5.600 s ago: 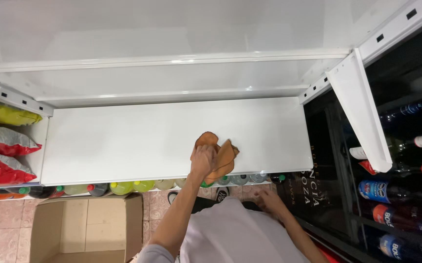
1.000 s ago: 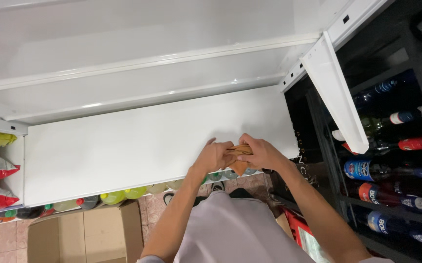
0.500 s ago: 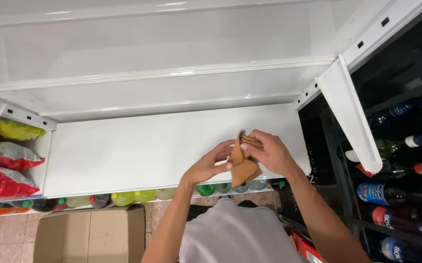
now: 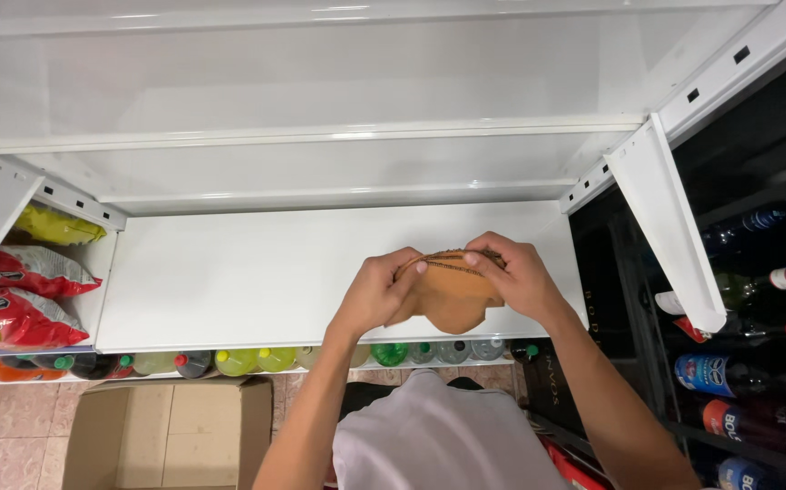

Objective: The person wipes a white shelf with a cloth, then picks up a blue bottle from a shelf, wipes it with the cloth, and places it back. The person then picks up a red bottle and wipes it with the cloth.

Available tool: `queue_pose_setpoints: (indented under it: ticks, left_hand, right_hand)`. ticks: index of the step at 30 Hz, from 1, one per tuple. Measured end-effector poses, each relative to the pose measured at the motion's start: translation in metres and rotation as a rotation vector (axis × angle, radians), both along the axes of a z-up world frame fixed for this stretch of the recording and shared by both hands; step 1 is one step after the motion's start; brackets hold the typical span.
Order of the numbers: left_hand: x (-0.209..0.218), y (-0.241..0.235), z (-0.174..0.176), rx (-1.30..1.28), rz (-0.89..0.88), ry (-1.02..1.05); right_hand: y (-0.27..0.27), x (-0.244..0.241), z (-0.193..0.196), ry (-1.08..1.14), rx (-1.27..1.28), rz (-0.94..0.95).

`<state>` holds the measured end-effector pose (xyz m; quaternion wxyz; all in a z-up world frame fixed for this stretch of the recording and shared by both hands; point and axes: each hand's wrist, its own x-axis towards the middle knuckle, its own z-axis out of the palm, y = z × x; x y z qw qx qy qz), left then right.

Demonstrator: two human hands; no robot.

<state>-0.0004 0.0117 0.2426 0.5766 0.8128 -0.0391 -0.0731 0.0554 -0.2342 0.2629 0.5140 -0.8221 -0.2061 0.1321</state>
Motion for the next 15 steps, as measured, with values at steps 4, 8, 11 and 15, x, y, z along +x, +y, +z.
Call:
queue_pose_setpoints:
  ticks: [4,8,11,15]
  left_hand:
    - [-0.001,0.006,0.056,0.223,-0.117,-0.068]
    - [-0.003,0.017,0.083,0.328,-0.196,-0.107]
    - [-0.001,0.029,0.085,0.450,-0.297,-0.071]
    - [0.007,0.038,0.036,0.800,-0.315,-0.058]
  right_hand:
    - [-0.002,0.004,0.028,0.090,0.036,0.129]
    - [0.000,0.013,0.042,0.039,-0.198,0.303]
    - [0.003,0.019,0.032,-0.011,-0.292,0.291]
    - [0.014,0.021,0.006,-0.055,-0.483,0.297]
